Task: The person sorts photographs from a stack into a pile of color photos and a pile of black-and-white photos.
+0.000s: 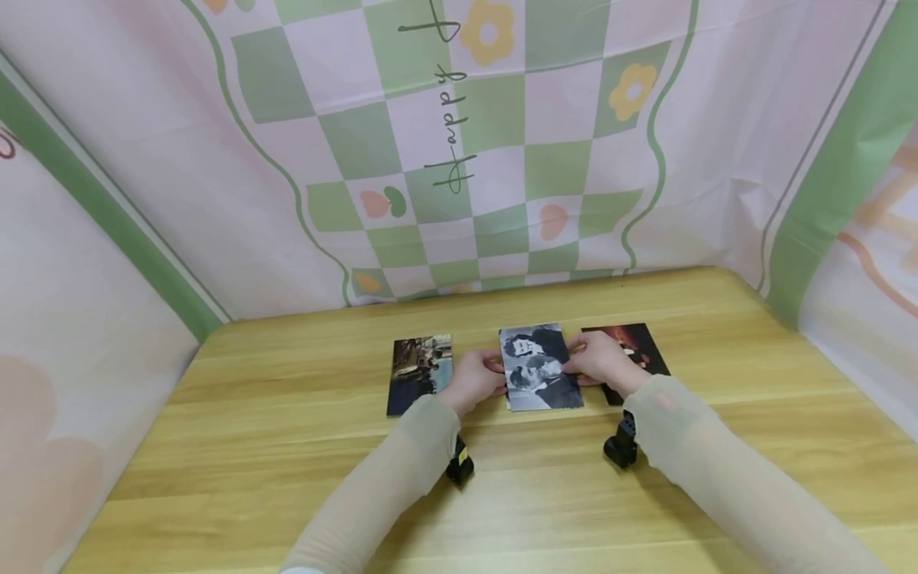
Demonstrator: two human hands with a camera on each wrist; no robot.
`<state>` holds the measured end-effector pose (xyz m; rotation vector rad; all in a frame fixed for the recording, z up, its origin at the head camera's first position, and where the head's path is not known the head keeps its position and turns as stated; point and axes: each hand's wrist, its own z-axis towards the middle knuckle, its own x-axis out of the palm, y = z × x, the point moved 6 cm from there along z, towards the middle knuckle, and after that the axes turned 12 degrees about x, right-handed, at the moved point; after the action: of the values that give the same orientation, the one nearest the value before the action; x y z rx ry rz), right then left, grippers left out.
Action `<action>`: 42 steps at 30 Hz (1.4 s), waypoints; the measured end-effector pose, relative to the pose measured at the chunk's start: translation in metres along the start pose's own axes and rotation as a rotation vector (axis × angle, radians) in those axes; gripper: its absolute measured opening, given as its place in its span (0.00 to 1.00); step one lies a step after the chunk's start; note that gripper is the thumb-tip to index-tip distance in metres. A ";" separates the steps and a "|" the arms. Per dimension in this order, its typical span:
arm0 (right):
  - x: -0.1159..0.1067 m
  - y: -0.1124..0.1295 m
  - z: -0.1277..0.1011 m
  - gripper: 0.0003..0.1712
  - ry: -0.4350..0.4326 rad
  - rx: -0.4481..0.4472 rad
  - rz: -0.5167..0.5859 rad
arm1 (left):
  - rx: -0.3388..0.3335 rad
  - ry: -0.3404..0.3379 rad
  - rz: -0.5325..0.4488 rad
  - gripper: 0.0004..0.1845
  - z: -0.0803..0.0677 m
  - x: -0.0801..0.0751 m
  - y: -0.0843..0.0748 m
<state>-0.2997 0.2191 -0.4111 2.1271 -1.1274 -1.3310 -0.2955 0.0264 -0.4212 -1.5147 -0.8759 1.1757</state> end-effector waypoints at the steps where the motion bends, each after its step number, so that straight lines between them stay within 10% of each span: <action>1: 0.000 0.000 0.000 0.30 -0.006 0.002 -0.005 | -0.002 0.002 0.002 0.25 0.000 0.000 0.000; 17: -0.004 -0.001 -0.001 0.30 -0.033 0.007 -0.024 | -0.016 0.019 -0.038 0.24 -0.007 -0.003 -0.003; 42: 0.030 0.034 -0.027 0.28 0.176 -0.118 0.210 | 0.084 0.077 -0.033 0.21 -0.028 -0.039 -0.008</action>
<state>-0.2836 0.1727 -0.3926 1.9394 -1.1350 -1.0674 -0.2791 -0.0154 -0.4023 -1.4627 -0.7872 1.1095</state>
